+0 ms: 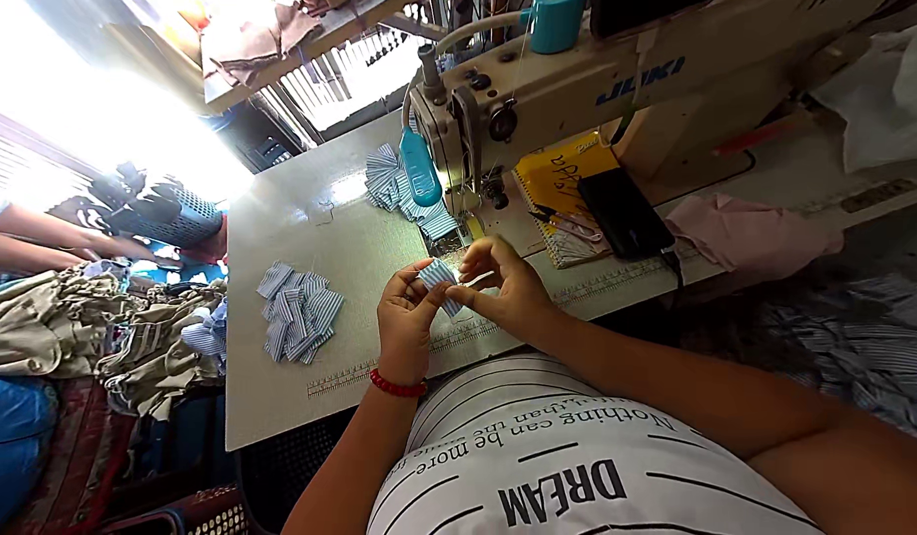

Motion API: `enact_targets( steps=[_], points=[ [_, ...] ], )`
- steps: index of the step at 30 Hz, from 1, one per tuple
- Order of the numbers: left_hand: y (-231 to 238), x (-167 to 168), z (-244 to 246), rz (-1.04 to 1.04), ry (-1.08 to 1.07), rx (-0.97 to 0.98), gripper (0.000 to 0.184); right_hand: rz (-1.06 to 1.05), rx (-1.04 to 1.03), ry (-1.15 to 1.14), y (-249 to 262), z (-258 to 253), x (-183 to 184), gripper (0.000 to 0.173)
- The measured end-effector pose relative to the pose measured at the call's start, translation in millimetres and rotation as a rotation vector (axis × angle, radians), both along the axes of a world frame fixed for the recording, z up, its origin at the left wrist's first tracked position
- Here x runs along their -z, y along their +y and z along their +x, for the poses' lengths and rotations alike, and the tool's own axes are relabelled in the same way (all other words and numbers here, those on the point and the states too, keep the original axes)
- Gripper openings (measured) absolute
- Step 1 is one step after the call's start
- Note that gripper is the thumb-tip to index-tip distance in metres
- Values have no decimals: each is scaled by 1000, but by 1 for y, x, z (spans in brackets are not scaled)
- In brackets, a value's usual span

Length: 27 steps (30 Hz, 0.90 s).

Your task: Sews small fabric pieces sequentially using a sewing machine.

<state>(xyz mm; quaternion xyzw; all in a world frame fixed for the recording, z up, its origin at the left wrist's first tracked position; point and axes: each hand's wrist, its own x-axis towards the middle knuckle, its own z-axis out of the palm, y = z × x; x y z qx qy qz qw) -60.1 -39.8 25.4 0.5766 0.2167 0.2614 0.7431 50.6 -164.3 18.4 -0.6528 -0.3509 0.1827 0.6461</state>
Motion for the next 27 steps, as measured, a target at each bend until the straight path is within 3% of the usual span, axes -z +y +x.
enact_targets(
  steps=[5,11,14,17,19,21,24,27],
  points=[
    [-2,3,1,-112,-61,45,28,-21,-144,246,-2,-4,-13,19],
    [-3,2,-1,-180,-64,61,7,12,-156,209,-4,-2,-9,5],
    [2,-2,-2,-31,23,93,13,-51,-128,11,-5,2,-9,6],
    [6,-10,-2,157,151,118,36,-107,-104,-342,-7,10,-7,8],
    [7,-12,-1,234,173,105,25,-105,-95,-397,-7,11,-6,10],
    [5,-11,1,231,122,72,16,-95,-96,-232,-8,10,-8,14],
    [0,-7,2,170,44,0,18,-53,-124,150,-8,6,-10,16],
    [-6,-1,4,93,-2,-43,16,-42,-102,299,-8,3,-10,10]
  ],
)
